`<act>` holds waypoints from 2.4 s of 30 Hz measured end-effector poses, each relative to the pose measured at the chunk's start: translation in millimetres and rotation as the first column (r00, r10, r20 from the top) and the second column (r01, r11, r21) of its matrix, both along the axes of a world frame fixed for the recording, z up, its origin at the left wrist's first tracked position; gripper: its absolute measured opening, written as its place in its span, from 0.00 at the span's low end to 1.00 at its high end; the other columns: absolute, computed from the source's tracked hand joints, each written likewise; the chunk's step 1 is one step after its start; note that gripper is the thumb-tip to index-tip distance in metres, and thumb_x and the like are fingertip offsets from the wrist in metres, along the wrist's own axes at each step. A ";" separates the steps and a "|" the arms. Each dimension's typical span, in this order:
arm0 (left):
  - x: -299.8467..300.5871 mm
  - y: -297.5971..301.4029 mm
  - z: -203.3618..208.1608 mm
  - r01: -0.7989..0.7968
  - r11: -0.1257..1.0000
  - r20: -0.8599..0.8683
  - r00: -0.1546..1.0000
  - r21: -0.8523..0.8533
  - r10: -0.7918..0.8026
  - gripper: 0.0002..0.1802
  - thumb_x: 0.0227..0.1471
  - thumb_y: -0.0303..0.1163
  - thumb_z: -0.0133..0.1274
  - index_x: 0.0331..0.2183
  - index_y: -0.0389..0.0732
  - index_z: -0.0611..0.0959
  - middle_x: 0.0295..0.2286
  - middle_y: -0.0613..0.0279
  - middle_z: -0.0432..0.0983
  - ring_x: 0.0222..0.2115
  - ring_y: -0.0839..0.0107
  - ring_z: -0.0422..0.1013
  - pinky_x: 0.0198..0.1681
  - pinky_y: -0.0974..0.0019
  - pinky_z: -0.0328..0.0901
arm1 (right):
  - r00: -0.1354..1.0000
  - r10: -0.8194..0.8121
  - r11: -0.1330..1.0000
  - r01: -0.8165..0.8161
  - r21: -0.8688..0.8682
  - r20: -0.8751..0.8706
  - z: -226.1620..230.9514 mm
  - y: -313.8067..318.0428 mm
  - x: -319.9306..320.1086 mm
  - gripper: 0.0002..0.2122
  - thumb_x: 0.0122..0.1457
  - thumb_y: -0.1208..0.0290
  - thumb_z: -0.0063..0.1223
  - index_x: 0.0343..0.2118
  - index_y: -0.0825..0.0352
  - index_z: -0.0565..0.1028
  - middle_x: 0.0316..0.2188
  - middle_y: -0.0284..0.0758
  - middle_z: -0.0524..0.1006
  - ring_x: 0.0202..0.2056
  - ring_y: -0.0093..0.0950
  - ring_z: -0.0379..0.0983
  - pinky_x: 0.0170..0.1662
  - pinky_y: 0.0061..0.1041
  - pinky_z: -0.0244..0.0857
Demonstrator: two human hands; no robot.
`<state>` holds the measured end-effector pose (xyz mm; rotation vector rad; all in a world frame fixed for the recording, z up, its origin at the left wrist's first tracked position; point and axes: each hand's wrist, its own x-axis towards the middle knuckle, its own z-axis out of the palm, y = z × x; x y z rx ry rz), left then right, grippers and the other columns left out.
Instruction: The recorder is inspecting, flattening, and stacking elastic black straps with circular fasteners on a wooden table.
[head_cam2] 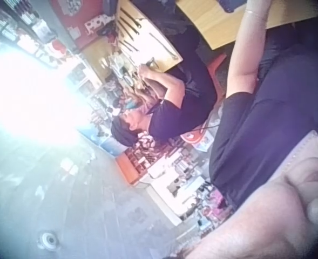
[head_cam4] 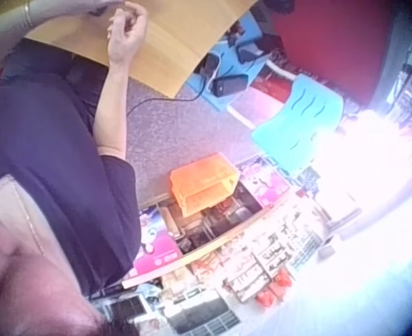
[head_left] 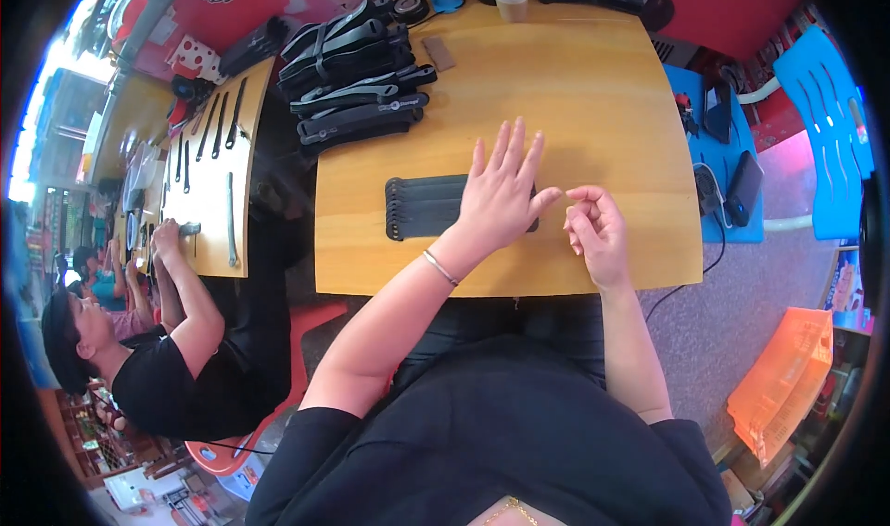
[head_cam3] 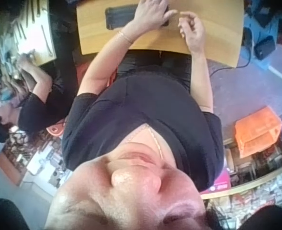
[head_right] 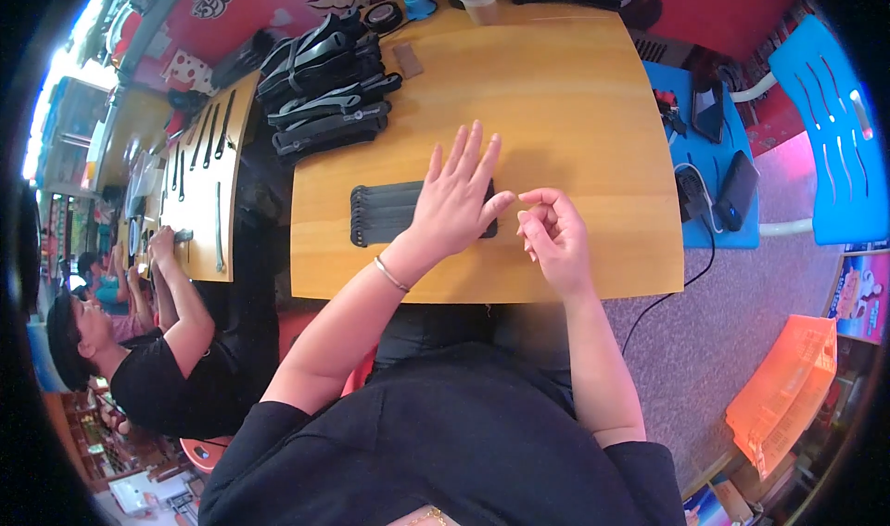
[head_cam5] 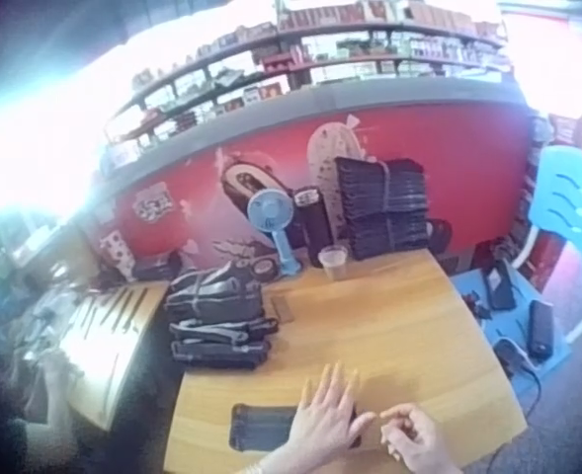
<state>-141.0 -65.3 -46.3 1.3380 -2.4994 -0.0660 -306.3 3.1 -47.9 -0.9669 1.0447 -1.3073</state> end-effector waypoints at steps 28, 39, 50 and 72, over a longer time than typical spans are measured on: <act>75.0 -4.9 -0.3 -0.096 0.995 0.184 0.979 0.015 0.091 0.37 0.58 0.57 0.37 0.61 0.45 0.59 0.61 0.46 0.49 0.64 0.50 0.42 0.64 0.45 0.39 | 0.999 -0.003 1.000 0.003 0.010 -0.035 -4.2 -1.2 -0.2 0.08 0.60 0.76 0.49 0.42 0.67 0.70 0.24 0.27 0.71 0.21 0.11 0.64 0.21 0.10 0.58; 25.6 4.6 0.2 -0.066 0.998 0.104 0.992 -0.009 0.067 0.41 0.56 0.60 0.38 0.61 0.44 0.59 0.61 0.46 0.50 0.63 0.50 0.45 0.63 0.45 0.41 | 1.000 0.007 1.000 -0.007 -0.002 -0.030 -1.8 -2.2 0.5 0.07 0.61 0.75 0.48 0.42 0.66 0.70 0.23 0.27 0.71 0.20 0.11 0.63 0.21 0.09 0.57; 139.4 11.5 12.4 -0.186 0.983 0.052 0.981 0.005 0.185 0.39 0.56 0.59 0.39 0.62 0.49 0.58 0.63 0.48 0.47 0.64 0.51 0.40 0.64 0.46 0.35 | 0.999 0.004 1.000 -0.004 -0.016 -0.034 -4.3 -0.9 1.1 0.07 0.60 0.78 0.48 0.41 0.66 0.71 0.24 0.27 0.71 0.21 0.11 0.64 0.21 0.10 0.58; 175.3 21.1 -28.9 -0.280 0.924 -0.915 0.231 0.262 0.330 0.25 0.65 0.44 0.32 0.51 0.34 0.71 0.42 0.52 0.72 0.44 0.66 0.70 0.45 0.66 0.67 | 0.369 -0.204 0.977 0.017 -0.213 -0.907 -0.7 -42.8 59.9 0.20 0.52 0.70 0.59 0.47 0.65 0.69 0.37 0.41 0.77 0.37 0.37 0.74 0.42 0.33 0.69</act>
